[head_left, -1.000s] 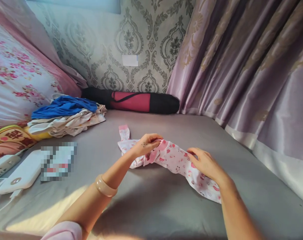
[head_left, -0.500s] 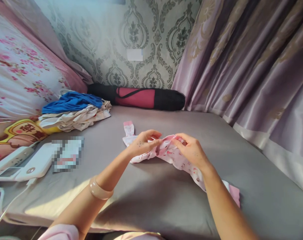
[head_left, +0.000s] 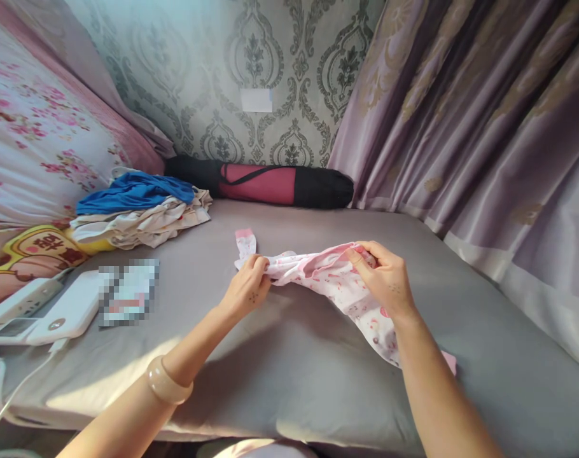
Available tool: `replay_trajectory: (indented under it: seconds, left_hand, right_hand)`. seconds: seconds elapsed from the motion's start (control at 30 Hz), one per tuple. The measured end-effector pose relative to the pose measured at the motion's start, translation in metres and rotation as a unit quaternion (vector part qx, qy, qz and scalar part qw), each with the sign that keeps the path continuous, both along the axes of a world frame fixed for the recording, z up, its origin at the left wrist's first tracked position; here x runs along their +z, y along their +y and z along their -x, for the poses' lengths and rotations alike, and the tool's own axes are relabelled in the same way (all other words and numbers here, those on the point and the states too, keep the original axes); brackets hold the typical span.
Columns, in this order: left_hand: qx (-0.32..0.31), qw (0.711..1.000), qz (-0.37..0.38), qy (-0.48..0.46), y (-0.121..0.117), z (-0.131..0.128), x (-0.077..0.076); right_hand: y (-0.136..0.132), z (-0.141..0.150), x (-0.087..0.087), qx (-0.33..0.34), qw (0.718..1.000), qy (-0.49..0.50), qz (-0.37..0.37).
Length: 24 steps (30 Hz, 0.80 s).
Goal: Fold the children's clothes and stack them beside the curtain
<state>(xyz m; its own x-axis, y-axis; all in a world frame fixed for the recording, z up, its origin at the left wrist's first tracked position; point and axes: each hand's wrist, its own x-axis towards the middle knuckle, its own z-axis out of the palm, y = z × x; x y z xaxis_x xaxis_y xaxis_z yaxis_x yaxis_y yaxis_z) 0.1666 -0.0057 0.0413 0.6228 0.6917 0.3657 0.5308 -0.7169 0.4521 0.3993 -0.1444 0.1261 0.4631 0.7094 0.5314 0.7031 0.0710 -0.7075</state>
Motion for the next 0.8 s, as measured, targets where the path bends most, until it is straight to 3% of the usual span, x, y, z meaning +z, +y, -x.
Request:
replay_trajectory:
  seconds: [0.1,0.2,0.3,0.37,0.47,0.57,0.63,0.8]
  left_hand:
    - [0.005,0.991,0.109,-0.076,0.009,0.012,0.026]
    - [-0.005,0.952,0.235,-0.195,0.016,0.027,0.06]
    - [-0.015,0.936,0.275,-0.221,0.026,0.039,0.077]
    - [-0.026,0.956,0.248,-0.156,0.033,0.043,0.072]
    - [-0.036,0.987,0.154,-0.03,0.04,0.042,0.046]
    - [-0.045,0.996,0.073,0.002,0.038,0.034,0.026]
    - [-0.053,0.996,0.068,-0.006,0.032,0.026,0.024]
    - [-0.118,0.983,0.138,-0.005,0.021,0.0,0.035]
  right_hand:
    - [-0.008,0.002,0.013,-0.008,1.0,0.005,-0.017]
    - [-0.012,0.002,0.02,-0.022,0.998,0.045,-0.023]
    - [-0.008,-0.001,0.012,-0.006,0.997,0.076,-0.008]
    - [-0.003,-0.002,0.001,0.019,0.996,0.086,0.016]
    - [0.006,-0.002,-0.02,0.049,0.993,0.094,0.06]
    - [0.011,0.0,-0.036,0.063,0.99,0.079,0.095]
    - [0.012,0.002,-0.04,0.069,0.989,0.07,0.108]
    - [0.01,0.006,-0.035,0.07,0.99,0.055,0.11]
